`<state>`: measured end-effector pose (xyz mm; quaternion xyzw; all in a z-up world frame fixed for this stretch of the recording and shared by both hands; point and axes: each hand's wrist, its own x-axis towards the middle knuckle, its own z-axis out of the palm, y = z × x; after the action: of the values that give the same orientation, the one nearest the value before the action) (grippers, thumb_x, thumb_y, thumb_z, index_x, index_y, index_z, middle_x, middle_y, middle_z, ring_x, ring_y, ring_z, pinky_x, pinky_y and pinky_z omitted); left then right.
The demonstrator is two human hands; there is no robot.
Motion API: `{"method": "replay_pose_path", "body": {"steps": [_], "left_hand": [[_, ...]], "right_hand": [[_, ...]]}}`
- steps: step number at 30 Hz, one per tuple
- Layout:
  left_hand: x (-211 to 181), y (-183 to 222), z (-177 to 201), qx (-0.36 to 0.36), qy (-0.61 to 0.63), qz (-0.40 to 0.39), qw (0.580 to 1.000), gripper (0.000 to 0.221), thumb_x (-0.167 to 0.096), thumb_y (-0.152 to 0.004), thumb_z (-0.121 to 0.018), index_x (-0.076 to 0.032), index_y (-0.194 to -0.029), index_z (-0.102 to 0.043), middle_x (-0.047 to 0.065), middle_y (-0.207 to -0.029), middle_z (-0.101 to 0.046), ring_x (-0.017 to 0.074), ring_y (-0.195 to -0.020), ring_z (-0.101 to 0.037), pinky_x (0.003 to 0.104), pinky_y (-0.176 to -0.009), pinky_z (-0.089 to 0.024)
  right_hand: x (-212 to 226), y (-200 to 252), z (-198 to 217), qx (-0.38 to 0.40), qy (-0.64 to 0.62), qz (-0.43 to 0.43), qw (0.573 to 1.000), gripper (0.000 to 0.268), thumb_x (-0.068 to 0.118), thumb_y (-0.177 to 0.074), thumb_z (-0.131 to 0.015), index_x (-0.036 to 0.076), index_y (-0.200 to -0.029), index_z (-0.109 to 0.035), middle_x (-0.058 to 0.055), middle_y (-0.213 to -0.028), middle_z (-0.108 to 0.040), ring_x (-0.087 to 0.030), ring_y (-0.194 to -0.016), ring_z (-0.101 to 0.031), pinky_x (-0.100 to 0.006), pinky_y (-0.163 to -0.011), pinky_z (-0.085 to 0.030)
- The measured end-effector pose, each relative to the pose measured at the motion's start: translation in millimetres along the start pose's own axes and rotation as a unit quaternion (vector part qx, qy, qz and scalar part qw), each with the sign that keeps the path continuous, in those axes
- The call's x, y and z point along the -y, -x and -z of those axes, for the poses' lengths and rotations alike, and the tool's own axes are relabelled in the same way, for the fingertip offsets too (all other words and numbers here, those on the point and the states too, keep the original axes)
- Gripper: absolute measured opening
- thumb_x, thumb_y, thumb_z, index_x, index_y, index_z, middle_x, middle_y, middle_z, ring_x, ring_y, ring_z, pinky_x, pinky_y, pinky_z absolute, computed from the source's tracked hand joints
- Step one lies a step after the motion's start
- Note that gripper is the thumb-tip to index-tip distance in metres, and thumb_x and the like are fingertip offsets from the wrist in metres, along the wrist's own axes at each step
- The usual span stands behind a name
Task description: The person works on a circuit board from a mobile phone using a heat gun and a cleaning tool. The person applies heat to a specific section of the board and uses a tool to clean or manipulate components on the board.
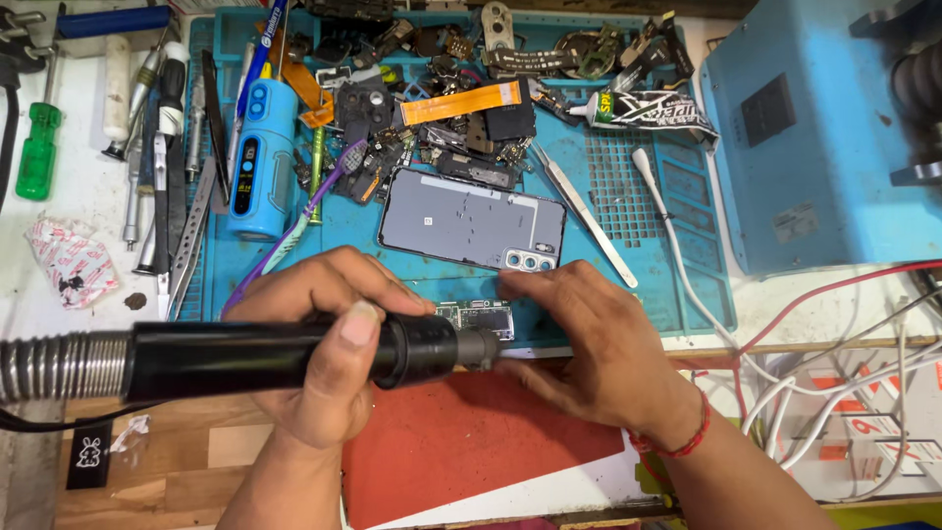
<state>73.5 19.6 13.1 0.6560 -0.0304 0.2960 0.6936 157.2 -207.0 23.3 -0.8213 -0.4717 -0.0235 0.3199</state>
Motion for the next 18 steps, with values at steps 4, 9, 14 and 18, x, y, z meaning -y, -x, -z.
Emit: {"method": "replay_pose_path", "body": {"steps": [4, 9, 14, 18], "left_hand": [[1, 1, -5, -0.044, -0.025, -0.029, 0.998, 0.038, -0.031, -0.101, -0.063, -0.001, -0.080, -0.055, 0.018, -0.080, -0.070, 0.0161, -0.062, -0.062, 0.027, -0.062, -0.052], [2, 2, 0, -0.038, 0.079, -0.003, 0.996, 0.041, -0.028, -0.105, -0.065, 0.000, -0.079, -0.051, 0.019, -0.082, -0.067, 0.0211, -0.068, -0.067, 0.032, -0.068, -0.057], [3, 2, -2, -0.059, 0.051, 0.021, 0.997, 0.039, -0.027, -0.100, -0.066, 0.000, -0.077, -0.051, 0.023, -0.082, -0.069, 0.0188, -0.066, -0.062, 0.032, -0.065, -0.053], [-10, -1, -1, 0.004, 0.031, -0.004, 1.000, 0.040, -0.030, -0.102, -0.065, 0.000, -0.079, -0.050, 0.019, -0.083, -0.067, 0.0214, -0.072, -0.069, 0.034, -0.071, -0.062]], "right_hand": [[3, 1, -5, 0.002, 0.023, -0.012, 1.000, 0.068, 0.021, -0.072, -0.090, 0.005, -0.129, -0.058, -0.009, -0.107, -0.069, -0.030, -0.089, -0.063, -0.040, -0.077, -0.053], [0, 3, -6, 0.001, -0.015, -0.052, 0.999, 0.067, 0.014, -0.072, -0.087, 0.006, -0.131, -0.057, -0.007, -0.111, -0.070, -0.025, -0.090, -0.065, -0.036, -0.078, -0.055], [-6, 7, 0, 0.014, -0.059, -0.091, 0.994, 0.076, 0.014, -0.071, -0.088, 0.004, -0.138, -0.052, -0.006, -0.113, -0.070, -0.024, -0.085, -0.062, -0.035, -0.076, -0.054], [-7, 7, 1, 0.021, -0.047, -0.085, 0.995, 0.077, 0.014, -0.072, -0.088, 0.004, -0.139, -0.051, -0.006, -0.114, -0.069, -0.025, -0.088, -0.063, -0.036, -0.078, -0.054]]}}
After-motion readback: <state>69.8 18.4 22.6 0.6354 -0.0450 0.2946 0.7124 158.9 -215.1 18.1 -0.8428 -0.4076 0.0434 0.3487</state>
